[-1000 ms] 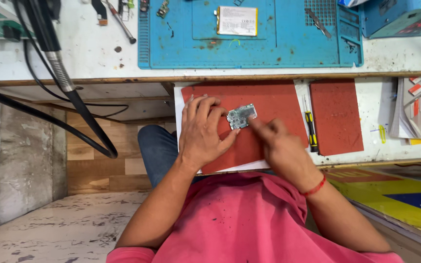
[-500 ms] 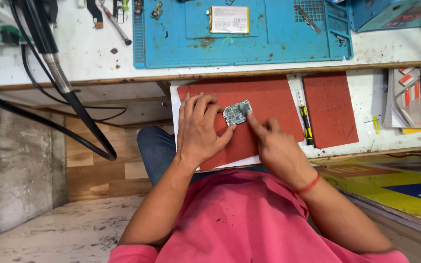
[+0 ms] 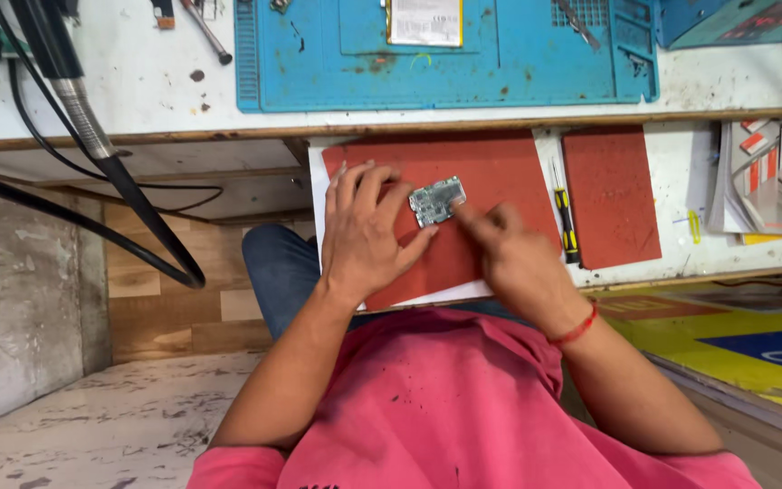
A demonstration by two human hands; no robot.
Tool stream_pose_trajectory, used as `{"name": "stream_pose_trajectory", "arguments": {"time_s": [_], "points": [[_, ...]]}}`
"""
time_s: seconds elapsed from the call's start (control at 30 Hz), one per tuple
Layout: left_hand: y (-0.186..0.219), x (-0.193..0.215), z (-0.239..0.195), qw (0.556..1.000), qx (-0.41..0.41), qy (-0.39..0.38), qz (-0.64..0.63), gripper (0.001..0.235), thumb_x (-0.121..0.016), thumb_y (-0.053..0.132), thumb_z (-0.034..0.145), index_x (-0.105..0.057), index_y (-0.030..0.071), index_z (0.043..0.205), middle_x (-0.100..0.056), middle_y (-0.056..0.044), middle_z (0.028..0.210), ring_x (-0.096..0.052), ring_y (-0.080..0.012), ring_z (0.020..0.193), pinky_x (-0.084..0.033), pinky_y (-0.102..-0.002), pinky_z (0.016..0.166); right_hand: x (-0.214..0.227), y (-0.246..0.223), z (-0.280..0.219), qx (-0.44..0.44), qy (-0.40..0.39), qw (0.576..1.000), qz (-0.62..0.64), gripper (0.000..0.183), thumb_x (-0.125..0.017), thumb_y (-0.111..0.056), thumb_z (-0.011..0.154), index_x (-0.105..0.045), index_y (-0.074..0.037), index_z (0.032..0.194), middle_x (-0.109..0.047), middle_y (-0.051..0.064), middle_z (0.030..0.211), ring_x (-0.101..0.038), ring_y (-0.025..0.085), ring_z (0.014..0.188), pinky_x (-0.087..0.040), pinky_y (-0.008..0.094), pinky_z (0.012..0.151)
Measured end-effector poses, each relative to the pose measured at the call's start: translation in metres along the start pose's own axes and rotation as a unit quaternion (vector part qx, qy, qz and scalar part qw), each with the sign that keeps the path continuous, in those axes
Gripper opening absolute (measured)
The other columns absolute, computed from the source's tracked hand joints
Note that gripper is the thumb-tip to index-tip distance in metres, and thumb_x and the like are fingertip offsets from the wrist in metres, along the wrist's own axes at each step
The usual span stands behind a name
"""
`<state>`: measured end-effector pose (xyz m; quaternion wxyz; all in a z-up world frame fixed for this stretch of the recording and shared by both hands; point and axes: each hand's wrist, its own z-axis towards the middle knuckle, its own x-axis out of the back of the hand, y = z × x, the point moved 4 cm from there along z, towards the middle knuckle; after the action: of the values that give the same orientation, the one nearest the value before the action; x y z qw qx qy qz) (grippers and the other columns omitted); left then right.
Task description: The person scrubs a small circuit board with a toothbrush on a red mat, then uses a hot air gun to blow air onto the board. The person holds the board with the left hand while scrubbing and later uses the hot air gun with the right hand.
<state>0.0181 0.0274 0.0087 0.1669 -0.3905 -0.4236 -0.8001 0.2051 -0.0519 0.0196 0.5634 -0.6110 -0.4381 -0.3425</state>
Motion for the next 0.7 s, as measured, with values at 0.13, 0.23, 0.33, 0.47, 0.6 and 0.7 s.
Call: {"name": "stream_pose_trajectory", "arguments": {"time_s": [0.13,0.23,0.33,0.47,0.6,0.7], "points": [[-0.001,0.000,0.002,1.000,-0.012,0.013,-0.007,0.054,-0.087,0.038,0.073,-0.071,0.008,0.116,-0.060,-0.011,0.127,-0.048,-0.0365,0.130,-0.032,-0.058,0.117,0.004,-0.008,0.009,0.000,0.010,0.999,0.041,0.053,-0.057,-0.006,0.091,-0.062,-0.021,0.141,-0.063,0.017,0.106,-0.067,0.041,0.076,-0.054,0.051,0.064],[-0.001,-0.005,-0.003,1.000,-0.013,0.021,0.007,0.051,-0.086,0.038,0.077,-0.072,0.007,0.114,-0.060,-0.009,0.126,-0.050,-0.0343,0.130,-0.031,-0.060,0.118,0.006,-0.010,0.010,-0.011,0.039,0.998,0.044,0.053,-0.054,-0.003,0.093,-0.060,-0.020,0.143,-0.062,0.017,0.107,-0.067,0.040,0.078,-0.055,0.051,0.067],[-0.004,-0.007,-0.004,1.000,-0.012,0.010,0.018,0.051,-0.085,0.038,0.078,-0.072,0.005,0.115,-0.061,-0.007,0.125,-0.051,-0.0314,0.129,-0.030,-0.062,0.119,0.004,-0.011,0.014,0.045,0.029,0.996,0.066,0.058,-0.053,-0.001,0.090,-0.059,-0.018,0.145,-0.062,0.018,0.108,-0.067,0.041,0.081,-0.055,0.051,0.068],[-0.004,-0.011,-0.005,1.000,-0.001,0.009,-0.007,0.053,-0.086,0.040,0.079,-0.072,0.004,0.115,-0.060,-0.008,0.125,-0.051,-0.0308,0.127,-0.030,-0.060,0.119,0.006,0.002,0.010,0.029,0.029,0.999,0.030,0.061,-0.051,0.001,0.087,-0.059,-0.020,0.144,-0.063,0.017,0.113,-0.067,0.042,0.078,-0.055,0.051,0.067],[-0.005,-0.006,-0.003,0.999,-0.010,0.030,-0.016,0.054,-0.087,0.040,0.077,-0.072,0.003,0.113,-0.061,-0.008,0.124,-0.052,-0.0312,0.128,-0.031,-0.058,0.119,0.006,-0.003,0.013,0.012,-0.006,0.999,0.029,0.062,-0.052,-0.002,0.087,-0.059,-0.025,0.144,-0.063,0.015,0.107,-0.067,0.041,0.077,-0.055,0.051,0.067],[-0.005,-0.007,-0.004,0.999,-0.015,0.032,-0.009,0.051,-0.088,0.040,0.076,-0.073,0.004,0.110,-0.062,-0.008,0.122,-0.054,-0.0313,0.126,-0.031,-0.058,0.118,0.009,-0.004,0.014,-0.041,0.031,0.999,-0.004,0.061,-0.050,-0.002,0.089,-0.056,-0.022,0.147,-0.062,0.016,0.112,-0.066,0.043,0.076,-0.054,0.053,0.068]]}}
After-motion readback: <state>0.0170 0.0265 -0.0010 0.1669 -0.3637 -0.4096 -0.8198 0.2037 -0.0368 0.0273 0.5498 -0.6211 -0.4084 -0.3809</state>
